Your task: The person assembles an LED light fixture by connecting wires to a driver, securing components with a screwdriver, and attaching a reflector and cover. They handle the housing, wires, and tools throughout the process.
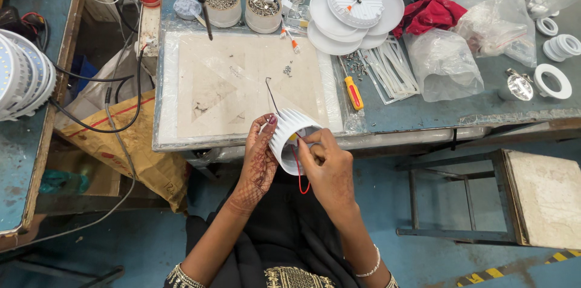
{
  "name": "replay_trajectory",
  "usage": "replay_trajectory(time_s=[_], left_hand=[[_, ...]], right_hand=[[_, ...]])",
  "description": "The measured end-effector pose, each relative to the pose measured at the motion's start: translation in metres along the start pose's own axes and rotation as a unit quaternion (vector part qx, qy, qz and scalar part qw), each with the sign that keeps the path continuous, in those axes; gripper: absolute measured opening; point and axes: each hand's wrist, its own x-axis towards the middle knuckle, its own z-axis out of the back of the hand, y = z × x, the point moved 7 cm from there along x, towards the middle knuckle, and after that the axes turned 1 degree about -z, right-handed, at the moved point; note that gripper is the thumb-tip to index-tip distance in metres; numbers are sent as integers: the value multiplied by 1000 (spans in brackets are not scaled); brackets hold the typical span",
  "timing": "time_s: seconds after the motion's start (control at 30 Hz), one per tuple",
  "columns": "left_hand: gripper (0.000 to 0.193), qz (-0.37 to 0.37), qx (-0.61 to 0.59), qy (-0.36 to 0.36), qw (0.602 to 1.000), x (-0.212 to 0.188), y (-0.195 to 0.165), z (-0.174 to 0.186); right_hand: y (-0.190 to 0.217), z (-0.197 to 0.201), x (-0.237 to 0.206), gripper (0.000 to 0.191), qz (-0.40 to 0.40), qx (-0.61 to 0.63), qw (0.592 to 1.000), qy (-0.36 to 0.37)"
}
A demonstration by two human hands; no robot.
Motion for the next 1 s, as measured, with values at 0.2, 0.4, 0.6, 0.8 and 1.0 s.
replay_trajectory(time_s=[0.2,0.4,0.6,0.8,1.0], left_hand=[[46,1,27,-6,1000,-2,-1,0],[64,-36,115,11,993,-12,-16,-21],[89,-273,425,47,861,-56,-49,-70],[115,-382,514,63,765,-75,-51,-92],[117,-406,495,117,759,-75,-43,-84]], right_hand=[[-11,-10,-2,13,15,-8,1000,-16],[-49,-16,-5,23,-29,126,991,-42],[-124,-35,-6,38,-89,508,857,18],[-227,-58,-17,57,-142,645,747,75],[-267,-61,-26,55,-164,666,726,46]])
